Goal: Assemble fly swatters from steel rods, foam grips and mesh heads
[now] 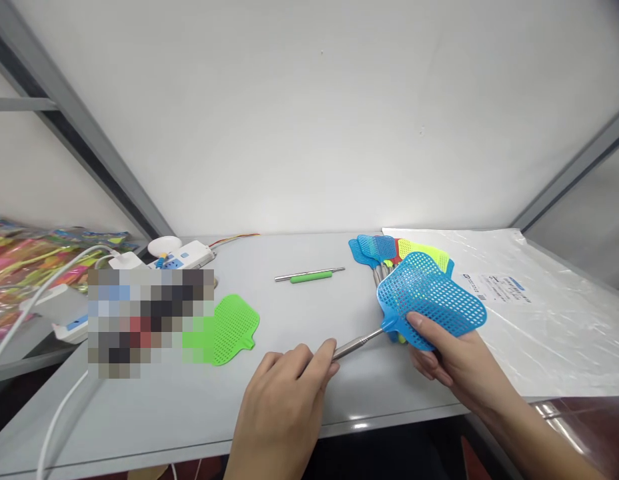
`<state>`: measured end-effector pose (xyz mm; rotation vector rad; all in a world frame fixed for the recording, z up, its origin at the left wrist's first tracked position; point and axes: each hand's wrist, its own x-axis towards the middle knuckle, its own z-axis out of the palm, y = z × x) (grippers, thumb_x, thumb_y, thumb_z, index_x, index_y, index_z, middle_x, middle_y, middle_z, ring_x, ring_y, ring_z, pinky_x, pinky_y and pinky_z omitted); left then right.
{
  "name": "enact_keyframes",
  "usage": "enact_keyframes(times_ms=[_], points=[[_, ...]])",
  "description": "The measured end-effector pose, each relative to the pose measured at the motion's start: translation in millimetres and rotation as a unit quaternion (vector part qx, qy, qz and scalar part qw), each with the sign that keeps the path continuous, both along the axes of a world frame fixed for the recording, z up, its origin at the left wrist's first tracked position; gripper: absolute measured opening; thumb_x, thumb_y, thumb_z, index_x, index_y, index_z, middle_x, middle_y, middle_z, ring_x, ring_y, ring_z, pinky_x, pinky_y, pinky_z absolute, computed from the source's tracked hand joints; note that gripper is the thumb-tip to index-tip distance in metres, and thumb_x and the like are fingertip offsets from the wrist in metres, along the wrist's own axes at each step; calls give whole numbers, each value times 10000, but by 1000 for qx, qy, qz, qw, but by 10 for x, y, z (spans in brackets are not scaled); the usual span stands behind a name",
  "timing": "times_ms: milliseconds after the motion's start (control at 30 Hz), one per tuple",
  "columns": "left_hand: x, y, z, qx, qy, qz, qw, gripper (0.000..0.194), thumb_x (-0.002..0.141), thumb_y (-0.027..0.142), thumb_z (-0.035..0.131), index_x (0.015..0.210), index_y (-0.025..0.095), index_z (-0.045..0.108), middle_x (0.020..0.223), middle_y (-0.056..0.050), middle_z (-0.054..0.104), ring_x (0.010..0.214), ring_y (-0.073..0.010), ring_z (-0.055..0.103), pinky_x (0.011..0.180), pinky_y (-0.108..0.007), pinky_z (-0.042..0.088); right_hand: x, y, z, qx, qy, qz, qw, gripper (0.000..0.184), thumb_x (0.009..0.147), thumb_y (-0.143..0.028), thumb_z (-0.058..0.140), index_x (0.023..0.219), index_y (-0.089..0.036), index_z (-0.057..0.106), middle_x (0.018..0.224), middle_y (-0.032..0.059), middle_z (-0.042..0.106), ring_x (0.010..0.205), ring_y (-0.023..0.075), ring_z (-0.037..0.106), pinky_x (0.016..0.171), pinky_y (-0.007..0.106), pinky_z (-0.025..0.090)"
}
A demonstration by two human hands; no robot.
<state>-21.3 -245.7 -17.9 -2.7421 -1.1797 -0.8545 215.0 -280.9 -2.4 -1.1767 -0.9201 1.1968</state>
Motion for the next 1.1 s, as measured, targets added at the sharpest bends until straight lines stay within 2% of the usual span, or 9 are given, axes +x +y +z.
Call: enact_keyframes(times_ms=[200, 367, 500, 633, 800, 933, 1100], points=[[-5, -13, 119, -110, 34, -9, 993, 238, 998, 295, 398, 1083, 273, 619, 798, -4, 666, 657, -191, 601, 589, -300, 440, 50, 39, -12, -15, 15, 15, 1000, 406, 891, -428, 622, 618, -204, 421, 400, -100, 348, 322, 44, 237, 375, 228, 245], [71, -74, 251, -178, 7, -17, 984, 281, 1005, 297, 357, 974, 271, 636, 757, -2, 670, 603, -166, 618, 556, -263, 445, 32, -8, -19, 59, -13, -37, 997, 382, 914, -412, 592, 633, -210, 432, 450, -74, 389, 383, 79, 350, 410, 246, 299], [79, -39, 376, -173, 6, -26, 985, 274, 996, 300, 365, 962, 267, 635, 750, -11, 661, 649, -179, 637, 576, -262, 453, 50, -21, 24, 28, -26, -7, 999, 420, 913, -434, 585, 602, -208, 418, 432, -74, 369, 373, 72, 311, 401, 246, 268], [85, 9, 462, -196, 18, -39, 980, 286, 996, 299, 355, 857, 256, 600, 724, -8, 639, 670, -185, 625, 588, -270, 441, 67, -2, 60, 23, -30, 3, 999, 430, 899, -460, 595, 597, -212, 415, 411, -81, 349, 360, 73, 293, 398, 244, 272], [204, 18, 414, -258, 53, -37, 964, 302, 1010, 311, 302, 807, 237, 513, 748, -20, 620, 704, -199, 592, 598, -288, 414, 112, 41, 46, 4, -35, 5, 999, 470, 874, -489, 614, 567, -214, 388, 410, -80, 325, 370, 70, 285, 388, 238, 249], [329, 48, 332, -257, 28, -31, 965, 297, 1016, 312, 291, 823, 235, 504, 732, -15, 595, 683, -196, 568, 605, -296, 394, 191, 53, 81, 16, -47, 16, 999, 448, 871, -506, 613, 602, -220, 398, 413, -89, 322, 366, 70, 279, 391, 243, 245], [453, 25, 320, -248, -10, -48, 967, 275, 1010, 285, 299, 794, 234, 461, 675, 6, 560, 600, -171, 513, 556, -281, 342, 232, -8, 224, 18, -90, -33, 995, 407, 864, -488, 633, 644, -222, 418, 462, -80, 367, 397, 84, 337, 397, 243, 288]])
